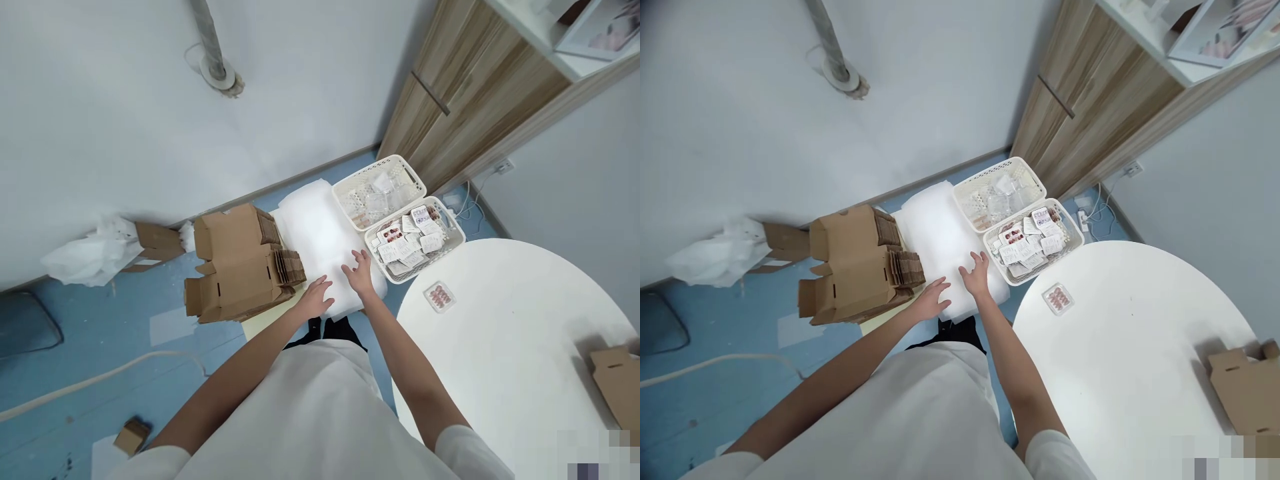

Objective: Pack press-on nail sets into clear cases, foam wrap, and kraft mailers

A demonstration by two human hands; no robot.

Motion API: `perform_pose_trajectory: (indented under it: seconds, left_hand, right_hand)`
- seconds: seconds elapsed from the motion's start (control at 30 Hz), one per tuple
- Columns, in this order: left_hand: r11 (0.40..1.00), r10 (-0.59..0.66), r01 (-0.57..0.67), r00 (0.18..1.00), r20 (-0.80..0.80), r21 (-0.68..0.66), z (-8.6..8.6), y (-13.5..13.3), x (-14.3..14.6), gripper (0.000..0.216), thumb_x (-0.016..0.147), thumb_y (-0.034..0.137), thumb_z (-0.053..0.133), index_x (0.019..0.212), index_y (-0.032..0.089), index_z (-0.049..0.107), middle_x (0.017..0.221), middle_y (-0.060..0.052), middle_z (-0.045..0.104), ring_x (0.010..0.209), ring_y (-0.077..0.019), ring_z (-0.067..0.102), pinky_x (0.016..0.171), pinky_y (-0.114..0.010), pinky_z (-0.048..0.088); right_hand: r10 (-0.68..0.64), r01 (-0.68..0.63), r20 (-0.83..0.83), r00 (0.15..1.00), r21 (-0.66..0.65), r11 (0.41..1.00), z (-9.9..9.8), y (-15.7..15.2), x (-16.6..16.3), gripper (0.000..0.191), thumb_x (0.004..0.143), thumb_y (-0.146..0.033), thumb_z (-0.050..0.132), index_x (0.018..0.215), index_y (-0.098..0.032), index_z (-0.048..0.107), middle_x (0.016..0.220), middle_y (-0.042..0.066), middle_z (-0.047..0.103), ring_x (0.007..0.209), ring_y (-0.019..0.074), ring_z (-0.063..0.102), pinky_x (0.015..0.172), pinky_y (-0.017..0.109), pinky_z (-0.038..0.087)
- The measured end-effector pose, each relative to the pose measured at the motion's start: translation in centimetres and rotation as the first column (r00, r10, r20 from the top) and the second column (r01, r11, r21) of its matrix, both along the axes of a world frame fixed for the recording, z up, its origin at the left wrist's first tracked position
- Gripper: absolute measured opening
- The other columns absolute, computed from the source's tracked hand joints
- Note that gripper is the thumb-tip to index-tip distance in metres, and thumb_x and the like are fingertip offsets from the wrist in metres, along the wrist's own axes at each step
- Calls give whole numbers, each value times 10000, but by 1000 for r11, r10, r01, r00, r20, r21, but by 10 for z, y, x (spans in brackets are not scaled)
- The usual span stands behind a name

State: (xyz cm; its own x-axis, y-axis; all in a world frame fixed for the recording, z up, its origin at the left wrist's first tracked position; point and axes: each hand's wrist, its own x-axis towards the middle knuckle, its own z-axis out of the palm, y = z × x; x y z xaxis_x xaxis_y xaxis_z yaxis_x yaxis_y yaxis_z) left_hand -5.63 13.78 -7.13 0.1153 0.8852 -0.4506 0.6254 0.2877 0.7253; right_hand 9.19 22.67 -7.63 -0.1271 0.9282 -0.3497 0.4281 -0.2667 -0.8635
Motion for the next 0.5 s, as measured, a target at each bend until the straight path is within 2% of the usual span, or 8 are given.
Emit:
perform_pose_trajectory:
  seconds: [0.1,0.2,0.33,0.5]
  left_hand:
    - [996,82,-79,996,41,-51,-10,11,3,504,684,322,586,1159,173,505,1387,-118,325,1281,-275,280,1040,-394,240]
    - [978,191,-183,978,82,-101,-18,17,4,496,663,330,609,1128,183,521,1372,-106,356,1278,-264,291,1045,-382,229]
    - [953,280,-265,956,92,-144,-22,21,3,491,660,330,616,1117,177,526,1334,-110,411,1263,-256,322,1049,-366,227]
    - [939,314,-296,946,84,-173,-21,23,1,550,674,321,606,1183,162,472,1341,-126,397,1255,-265,332,1045,-374,232]
  right_hand:
    - [32,-32,10,999,-3,999,-13,20,-5,628,683,-344,577,1261,-224,362,1410,115,87,1170,246,371,883,387,410]
    - [34,-33,4,999,-16,999,-17,28,-8,636,705,-334,555,1287,-223,326,1372,130,187,1075,217,449,847,374,426]
    - [35,-35,-49,998,-6,999,-8,26,-9,605,722,-318,532,1286,-222,337,1309,121,326,1019,189,482,824,352,432]
    - [-48,32,-159,986,-101,994,6,16,1,493,739,-320,515,1218,-231,440,1257,88,446,1070,196,468,853,352,417]
